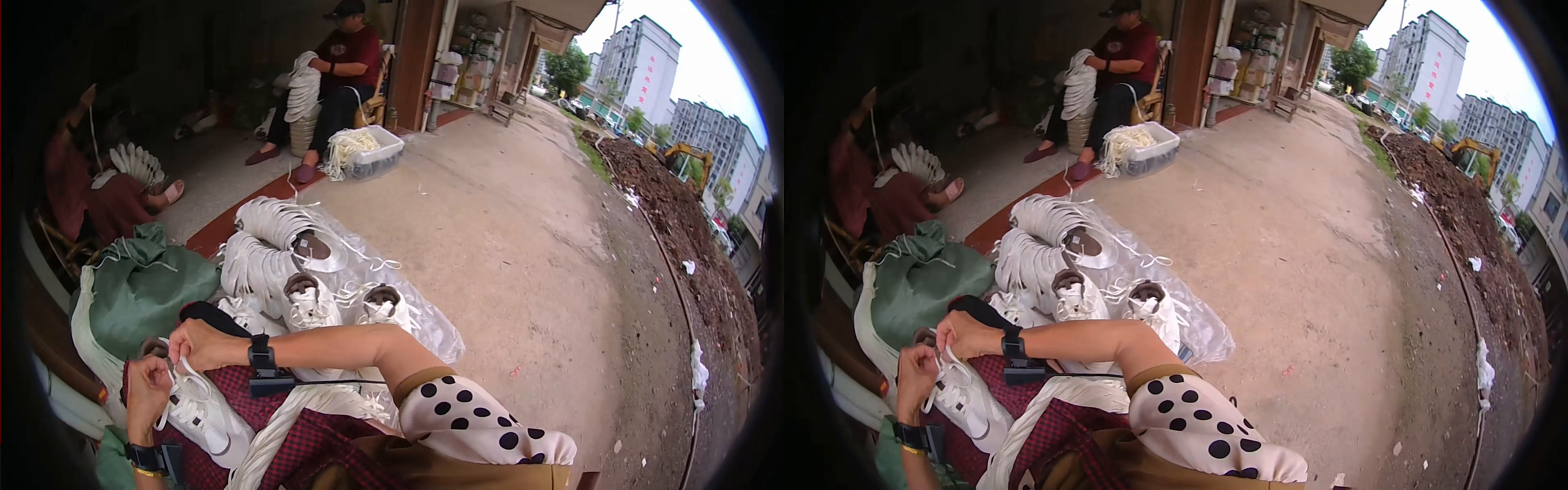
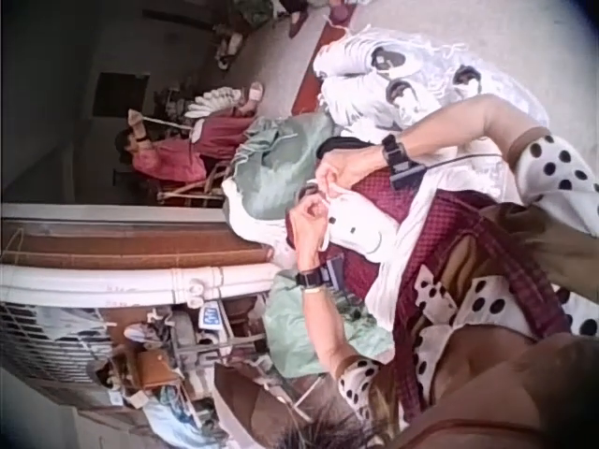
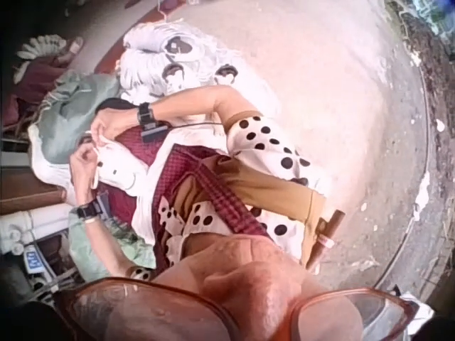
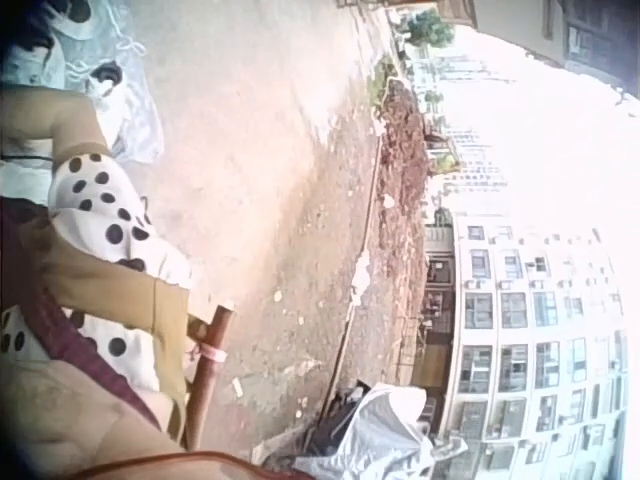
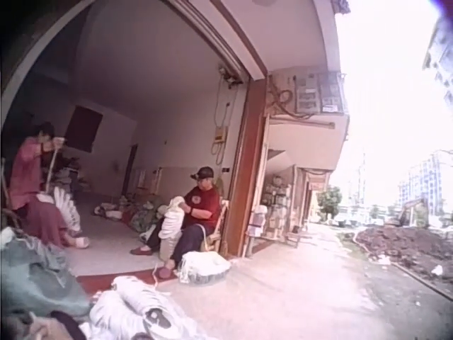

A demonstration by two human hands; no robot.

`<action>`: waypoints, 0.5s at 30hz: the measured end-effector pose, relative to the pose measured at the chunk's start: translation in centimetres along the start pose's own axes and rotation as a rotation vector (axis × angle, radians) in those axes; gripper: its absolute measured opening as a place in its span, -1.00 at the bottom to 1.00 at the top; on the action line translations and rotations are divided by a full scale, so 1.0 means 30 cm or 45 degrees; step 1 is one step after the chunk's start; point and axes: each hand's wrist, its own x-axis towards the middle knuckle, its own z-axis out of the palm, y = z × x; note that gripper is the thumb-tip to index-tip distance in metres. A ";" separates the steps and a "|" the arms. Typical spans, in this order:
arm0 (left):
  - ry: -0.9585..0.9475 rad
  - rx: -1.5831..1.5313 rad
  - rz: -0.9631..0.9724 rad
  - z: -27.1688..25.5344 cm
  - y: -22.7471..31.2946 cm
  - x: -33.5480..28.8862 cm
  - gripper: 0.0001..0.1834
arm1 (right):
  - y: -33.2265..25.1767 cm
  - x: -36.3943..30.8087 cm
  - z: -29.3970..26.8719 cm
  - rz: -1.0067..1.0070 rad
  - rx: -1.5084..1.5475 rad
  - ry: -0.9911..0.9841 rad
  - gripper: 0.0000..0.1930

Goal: The recorder is lacing white shoes and then organizing a pile of shoe uppers.

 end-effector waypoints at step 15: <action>0.383 0.399 0.378 -0.197 -0.407 -0.156 -0.76 | 0.055 0.019 0.075 -0.312 -0.153 0.075 -0.86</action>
